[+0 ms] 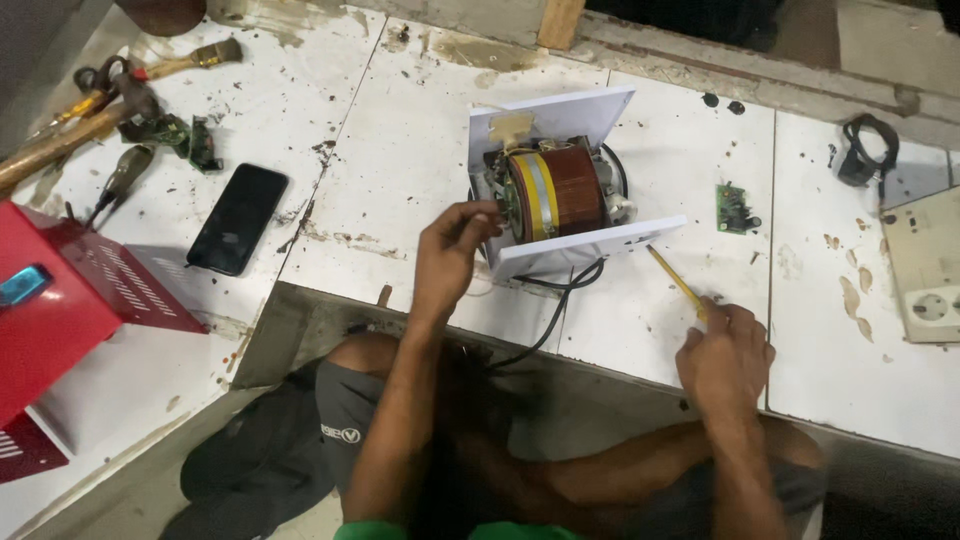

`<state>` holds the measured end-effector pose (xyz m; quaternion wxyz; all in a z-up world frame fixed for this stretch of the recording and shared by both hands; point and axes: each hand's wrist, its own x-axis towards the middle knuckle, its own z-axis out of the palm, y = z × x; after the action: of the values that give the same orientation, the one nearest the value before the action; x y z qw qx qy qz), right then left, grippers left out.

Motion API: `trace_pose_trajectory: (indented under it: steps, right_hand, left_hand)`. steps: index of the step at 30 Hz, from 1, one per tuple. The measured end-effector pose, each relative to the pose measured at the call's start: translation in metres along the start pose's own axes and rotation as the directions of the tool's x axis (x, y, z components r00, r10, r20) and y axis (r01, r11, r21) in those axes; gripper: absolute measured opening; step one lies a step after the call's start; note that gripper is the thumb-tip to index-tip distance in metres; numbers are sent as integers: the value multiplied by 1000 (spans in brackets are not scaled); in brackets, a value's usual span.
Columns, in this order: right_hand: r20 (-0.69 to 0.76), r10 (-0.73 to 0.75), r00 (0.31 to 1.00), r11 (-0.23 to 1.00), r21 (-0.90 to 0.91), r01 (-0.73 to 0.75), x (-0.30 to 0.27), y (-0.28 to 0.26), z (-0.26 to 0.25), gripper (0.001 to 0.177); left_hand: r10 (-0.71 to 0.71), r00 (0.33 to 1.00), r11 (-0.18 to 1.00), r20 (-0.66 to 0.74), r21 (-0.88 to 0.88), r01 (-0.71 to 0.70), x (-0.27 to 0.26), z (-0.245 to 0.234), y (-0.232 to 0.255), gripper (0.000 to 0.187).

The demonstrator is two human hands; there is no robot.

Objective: The person sits on the floor and uses a screwdriver to work on the internal components of a white electrical device, which appears to be a transformer or motor. They manipulate wires and adjust parts inside the casing.

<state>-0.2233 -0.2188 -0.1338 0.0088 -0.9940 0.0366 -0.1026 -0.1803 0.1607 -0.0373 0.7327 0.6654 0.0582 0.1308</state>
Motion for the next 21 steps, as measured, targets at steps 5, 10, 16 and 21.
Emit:
trace_pose_trajectory:
  steps: [5, 10, 16, 21]
  right_hand:
    - [-188, -163, 969, 987, -42, 158, 11, 26, 13, 53]
    - [-265, -115, 957, 953, 241, 181, 20, 0, -55, 44]
    - [379, 322, 867, 125, 891, -436, 50, -85, -138, 33]
    - [107, 113, 988, 99, 988, -118, 87, -102, -67, 26]
  left_hand:
    - [-69, 978, 997, -196, -56, 59, 1, -21, -26, 21]
    - [-178, 958, 960, -224, 174, 220, 3, -36, -46, 25]
    - [-364, 926, 766, -99, 533, 358, 62, -24, -92, 65]
    - [-213, 976, 619, -56, 765, 179, 96, -24, -134, 54]
